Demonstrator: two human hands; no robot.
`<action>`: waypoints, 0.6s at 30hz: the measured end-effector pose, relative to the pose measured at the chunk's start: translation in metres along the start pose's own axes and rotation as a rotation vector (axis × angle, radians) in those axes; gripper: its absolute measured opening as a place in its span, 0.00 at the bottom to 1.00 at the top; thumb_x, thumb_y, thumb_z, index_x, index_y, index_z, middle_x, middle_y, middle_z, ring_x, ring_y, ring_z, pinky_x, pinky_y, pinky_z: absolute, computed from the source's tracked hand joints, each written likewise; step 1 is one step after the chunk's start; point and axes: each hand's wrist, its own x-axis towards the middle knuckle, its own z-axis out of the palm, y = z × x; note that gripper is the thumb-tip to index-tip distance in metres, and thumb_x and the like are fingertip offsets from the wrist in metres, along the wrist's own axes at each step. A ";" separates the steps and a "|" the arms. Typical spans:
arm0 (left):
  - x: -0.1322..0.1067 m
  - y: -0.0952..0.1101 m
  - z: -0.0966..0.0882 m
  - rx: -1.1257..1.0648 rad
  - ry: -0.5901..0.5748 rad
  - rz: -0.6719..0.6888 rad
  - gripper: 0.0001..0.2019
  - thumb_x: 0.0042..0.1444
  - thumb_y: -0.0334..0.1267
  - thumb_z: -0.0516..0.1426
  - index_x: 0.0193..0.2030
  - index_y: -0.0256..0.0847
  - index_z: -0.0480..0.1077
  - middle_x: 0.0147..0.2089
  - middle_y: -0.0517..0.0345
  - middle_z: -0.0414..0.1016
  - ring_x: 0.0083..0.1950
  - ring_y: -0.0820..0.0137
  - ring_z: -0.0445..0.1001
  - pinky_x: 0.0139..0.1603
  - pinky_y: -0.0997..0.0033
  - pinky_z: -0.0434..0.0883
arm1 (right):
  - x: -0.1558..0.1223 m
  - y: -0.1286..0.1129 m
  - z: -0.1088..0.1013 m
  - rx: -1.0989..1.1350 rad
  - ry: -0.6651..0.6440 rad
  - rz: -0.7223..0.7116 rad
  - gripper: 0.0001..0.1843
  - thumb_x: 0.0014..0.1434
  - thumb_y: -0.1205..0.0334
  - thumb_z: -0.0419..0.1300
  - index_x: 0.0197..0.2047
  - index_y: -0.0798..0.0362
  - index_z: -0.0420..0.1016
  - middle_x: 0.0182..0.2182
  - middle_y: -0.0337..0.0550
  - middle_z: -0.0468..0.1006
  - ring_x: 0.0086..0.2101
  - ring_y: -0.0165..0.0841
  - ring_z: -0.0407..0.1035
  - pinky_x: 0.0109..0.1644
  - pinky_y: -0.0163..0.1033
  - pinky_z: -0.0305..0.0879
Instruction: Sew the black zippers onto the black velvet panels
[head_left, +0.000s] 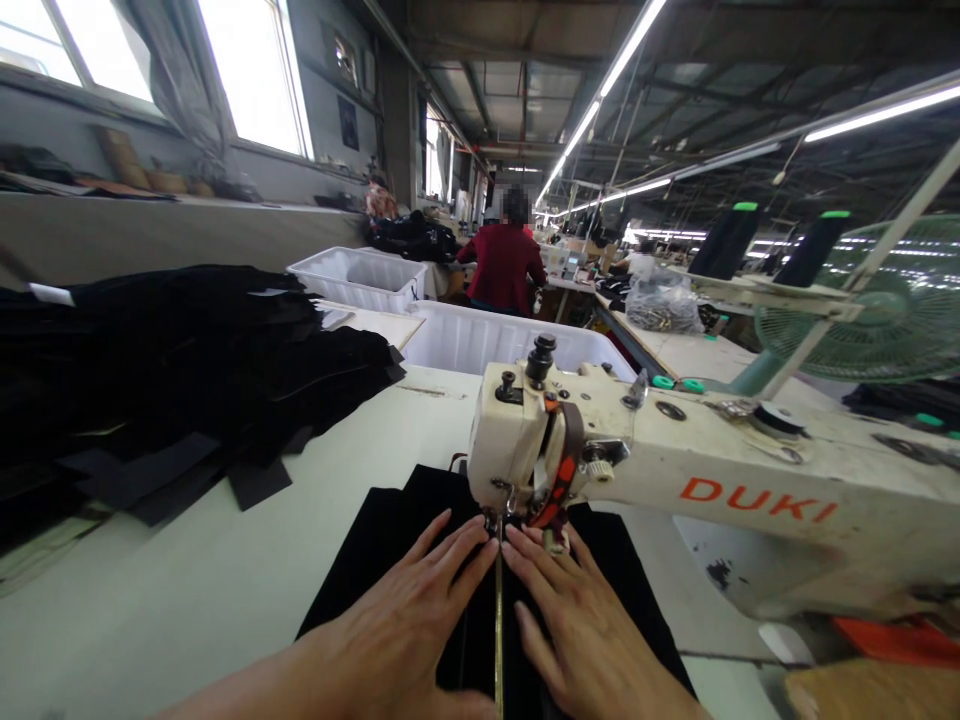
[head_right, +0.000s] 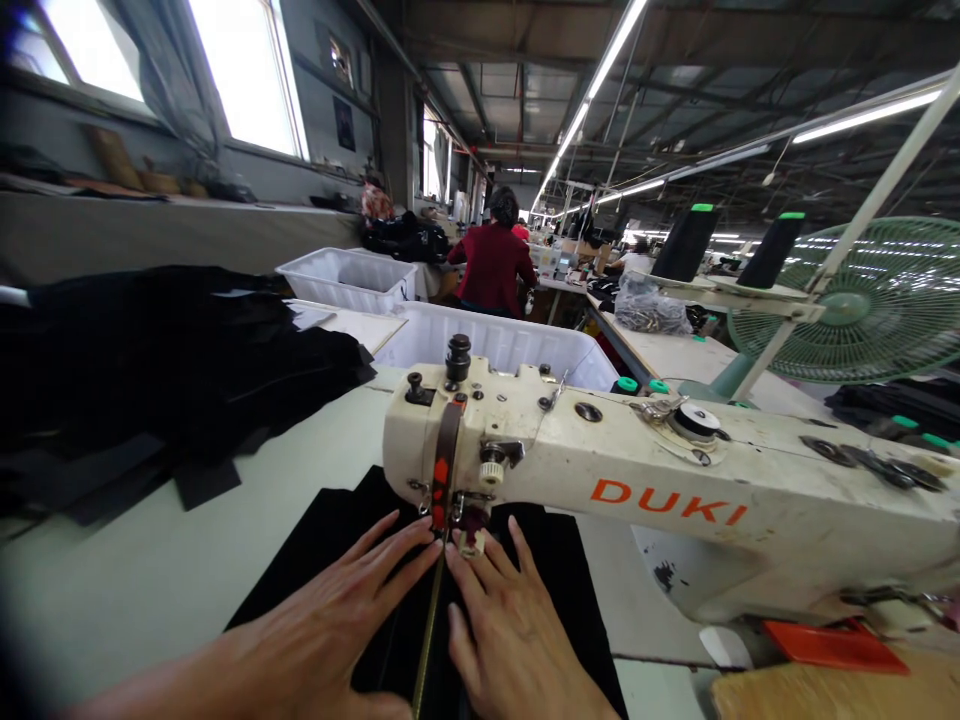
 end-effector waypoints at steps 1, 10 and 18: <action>0.001 -0.002 0.001 -0.002 -0.001 0.008 0.54 0.48 0.60 0.65 0.74 0.33 0.48 0.74 0.36 0.48 0.74 0.46 0.44 0.71 0.43 0.50 | 0.001 0.000 0.000 0.005 0.004 0.005 0.30 0.65 0.67 0.53 0.69 0.49 0.57 0.65 0.42 0.65 0.62 0.39 0.61 0.69 0.59 0.52; -0.044 0.045 -0.003 -0.032 -0.038 0.034 0.39 0.65 0.56 0.54 0.75 0.39 0.43 0.75 0.45 0.45 0.75 0.54 0.41 0.71 0.42 0.46 | -0.025 -0.039 -0.023 0.201 -0.114 0.166 0.22 0.69 0.58 0.55 0.64 0.52 0.66 0.62 0.49 0.69 0.64 0.42 0.58 0.69 0.61 0.49; -0.085 0.058 0.020 -0.209 0.051 0.008 0.30 0.66 0.28 0.50 0.73 0.51 0.52 0.72 0.58 0.57 0.73 0.62 0.52 0.70 0.49 0.53 | -0.068 -0.075 -0.023 0.256 -0.019 0.071 0.22 0.66 0.59 0.59 0.62 0.50 0.66 0.56 0.47 0.74 0.60 0.39 0.63 0.71 0.63 0.41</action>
